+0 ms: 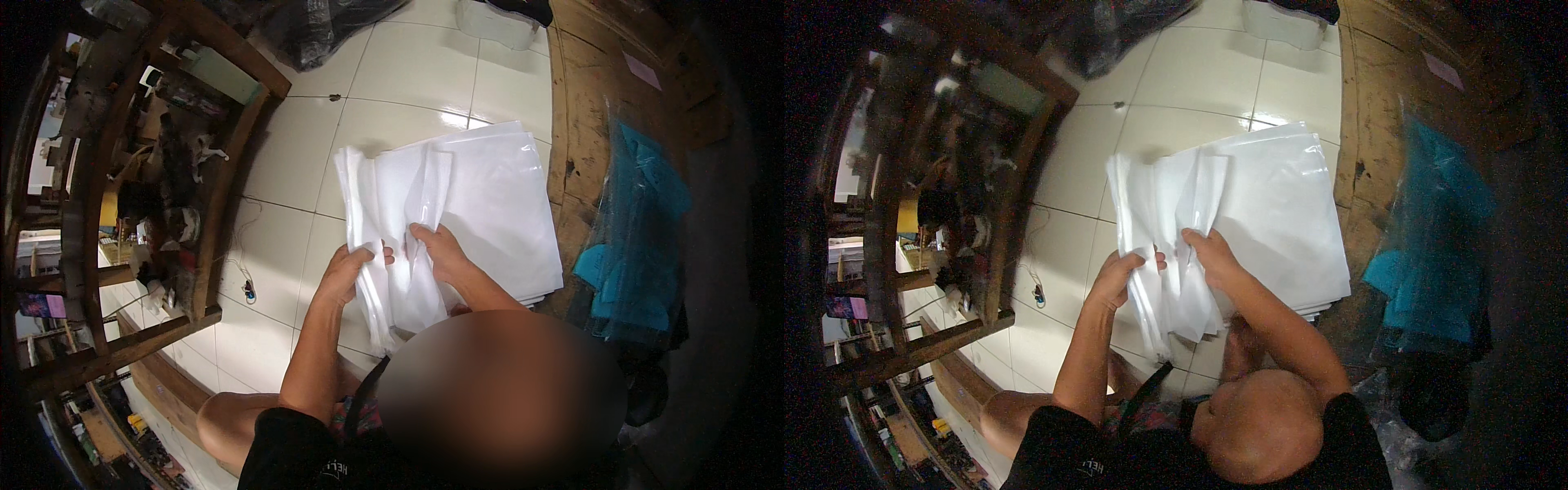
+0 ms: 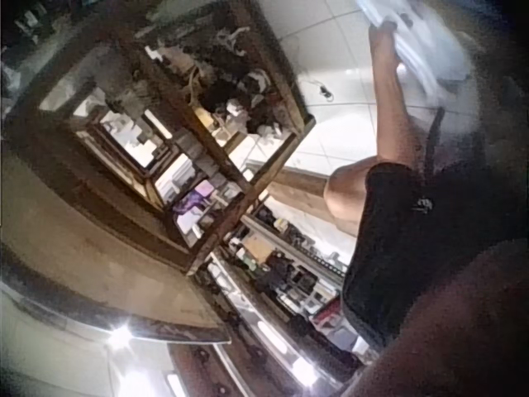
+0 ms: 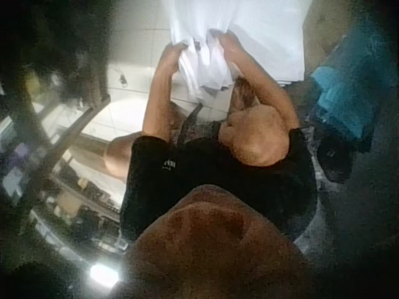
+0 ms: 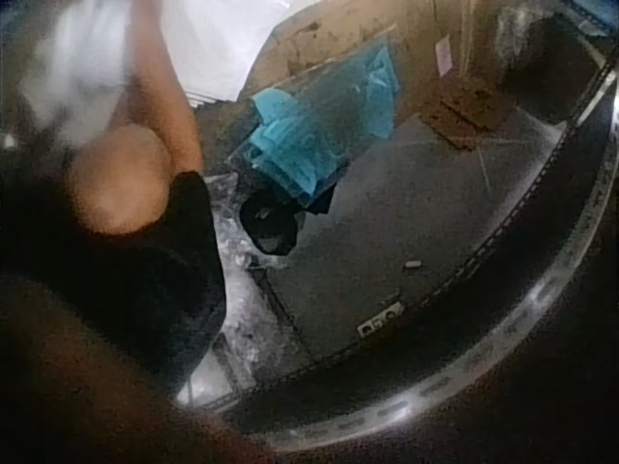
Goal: The person sits on the floor and unfolds a stack of white plastic bags. They smooth each bag flat on the floor, fold it in half, and then fold it again. The person stacks the folded bags and repeats the process with additional bags from the pile.
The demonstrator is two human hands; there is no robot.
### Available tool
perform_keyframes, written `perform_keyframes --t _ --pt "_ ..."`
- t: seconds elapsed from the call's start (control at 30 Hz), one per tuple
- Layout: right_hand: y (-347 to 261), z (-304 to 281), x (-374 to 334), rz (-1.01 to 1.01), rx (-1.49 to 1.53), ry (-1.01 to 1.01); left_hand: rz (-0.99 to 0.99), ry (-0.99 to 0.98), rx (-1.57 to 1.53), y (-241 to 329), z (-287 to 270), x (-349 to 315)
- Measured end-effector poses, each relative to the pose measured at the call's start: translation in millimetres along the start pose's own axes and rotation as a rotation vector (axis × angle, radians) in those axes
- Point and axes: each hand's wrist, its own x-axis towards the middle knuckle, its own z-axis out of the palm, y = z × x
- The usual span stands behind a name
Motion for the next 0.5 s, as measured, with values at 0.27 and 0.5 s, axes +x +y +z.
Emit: perform_keyframes --t 0.27,0.5 --pt "-2 24 -7 -0.109 -0.460 -0.097 0.055 0.179 0.084 -8 10 4" --pt "-3 -1 0 -0.060 -0.180 -0.216 0.042 0.117 0.007 -3 11 0"
